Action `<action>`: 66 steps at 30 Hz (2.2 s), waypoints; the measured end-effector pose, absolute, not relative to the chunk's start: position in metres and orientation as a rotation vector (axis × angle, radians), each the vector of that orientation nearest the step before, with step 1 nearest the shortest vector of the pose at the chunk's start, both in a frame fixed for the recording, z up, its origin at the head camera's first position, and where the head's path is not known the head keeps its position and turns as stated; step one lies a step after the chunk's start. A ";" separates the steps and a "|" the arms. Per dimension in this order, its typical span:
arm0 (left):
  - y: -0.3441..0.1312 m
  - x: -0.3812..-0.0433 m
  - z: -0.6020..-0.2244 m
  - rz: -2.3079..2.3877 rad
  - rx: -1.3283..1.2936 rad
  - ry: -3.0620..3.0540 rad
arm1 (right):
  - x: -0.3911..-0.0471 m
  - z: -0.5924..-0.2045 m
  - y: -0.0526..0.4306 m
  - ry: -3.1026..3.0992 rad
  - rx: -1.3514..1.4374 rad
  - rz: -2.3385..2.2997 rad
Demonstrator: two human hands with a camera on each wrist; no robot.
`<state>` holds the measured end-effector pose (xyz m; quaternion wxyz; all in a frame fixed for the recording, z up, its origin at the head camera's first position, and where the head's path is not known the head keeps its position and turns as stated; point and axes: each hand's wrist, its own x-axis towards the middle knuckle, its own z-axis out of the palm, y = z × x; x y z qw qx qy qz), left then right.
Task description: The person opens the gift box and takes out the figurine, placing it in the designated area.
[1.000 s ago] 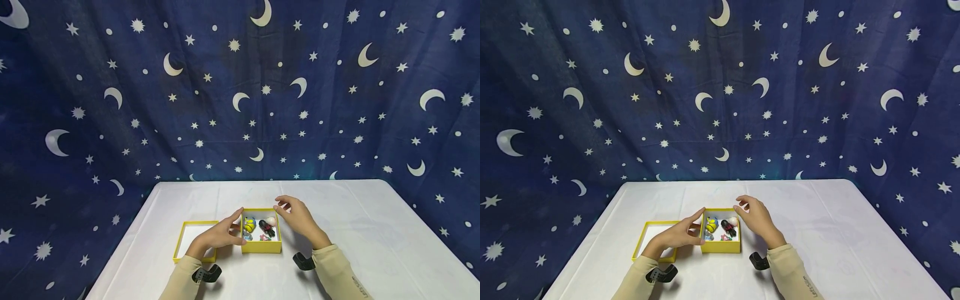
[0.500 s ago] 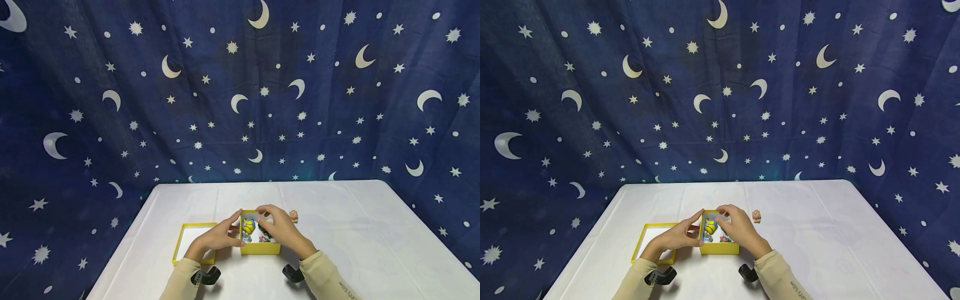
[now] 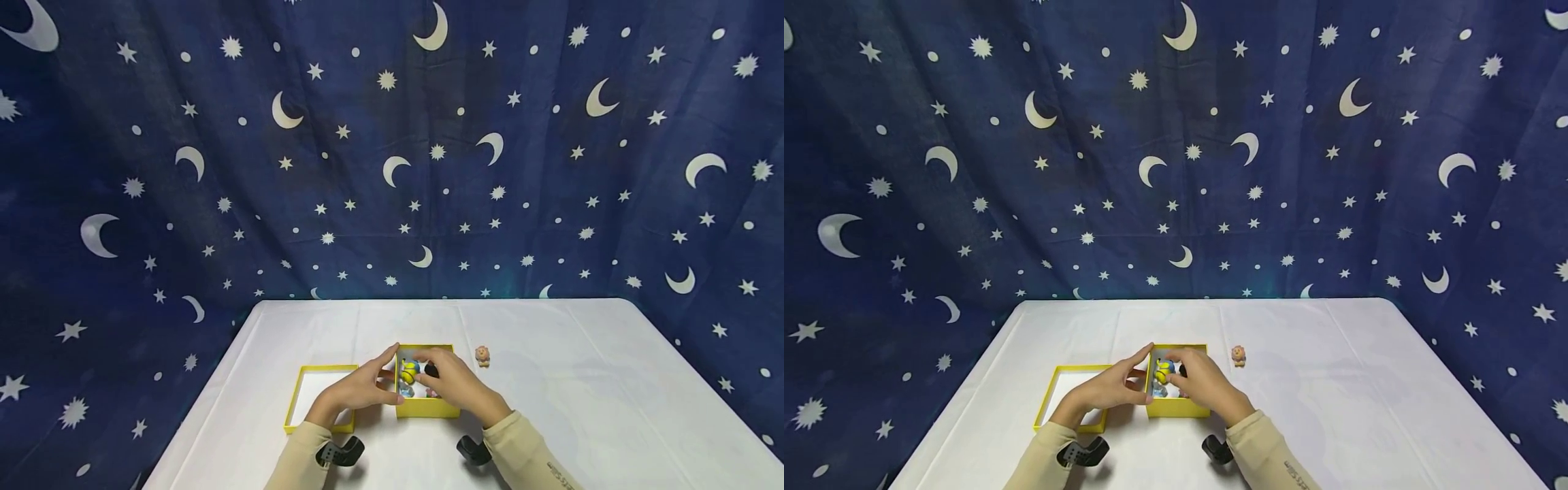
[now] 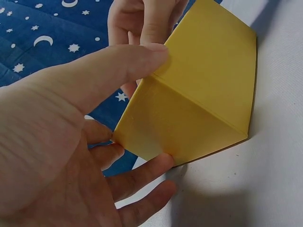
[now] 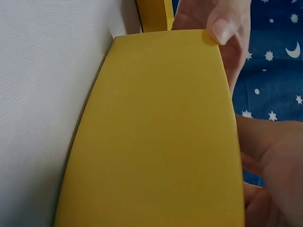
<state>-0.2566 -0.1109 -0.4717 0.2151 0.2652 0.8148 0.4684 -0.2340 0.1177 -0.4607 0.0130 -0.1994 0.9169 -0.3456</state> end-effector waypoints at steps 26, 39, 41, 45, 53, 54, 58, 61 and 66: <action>-0.111 -0.257 -0.472 1.287 0.745 2.280 | -0.251 -0.461 0.088 3.039 -0.551 -0.667; -0.111 -0.256 -0.472 1.295 0.732 2.276 | -0.249 -0.466 0.091 3.089 -0.542 -0.661; -0.111 -0.257 -0.472 1.298 0.733 2.275 | -0.248 -0.464 0.095 3.055 -0.538 -0.715; -0.110 -0.258 -0.472 1.290 0.721 2.276 | -0.244 -0.457 0.106 2.962 -0.574 -0.894; -0.109 -0.257 -0.472 1.276 0.716 2.295 | -0.234 -0.456 0.131 2.758 -0.707 -1.308; -0.109 -0.257 -0.472 1.280 0.718 2.292 | -0.234 -0.456 0.133 2.746 -0.704 -1.342; -0.108 -0.258 -0.471 1.307 0.714 2.268 | -0.234 -0.455 0.139 2.710 -0.666 -1.454; -0.109 -0.257 -0.471 1.316 0.713 2.268 | -0.236 -0.453 0.142 2.670 -0.649 -1.540; -0.109 -0.257 -0.473 1.297 0.717 2.281 | -0.237 -0.450 0.150 2.634 -0.621 -1.635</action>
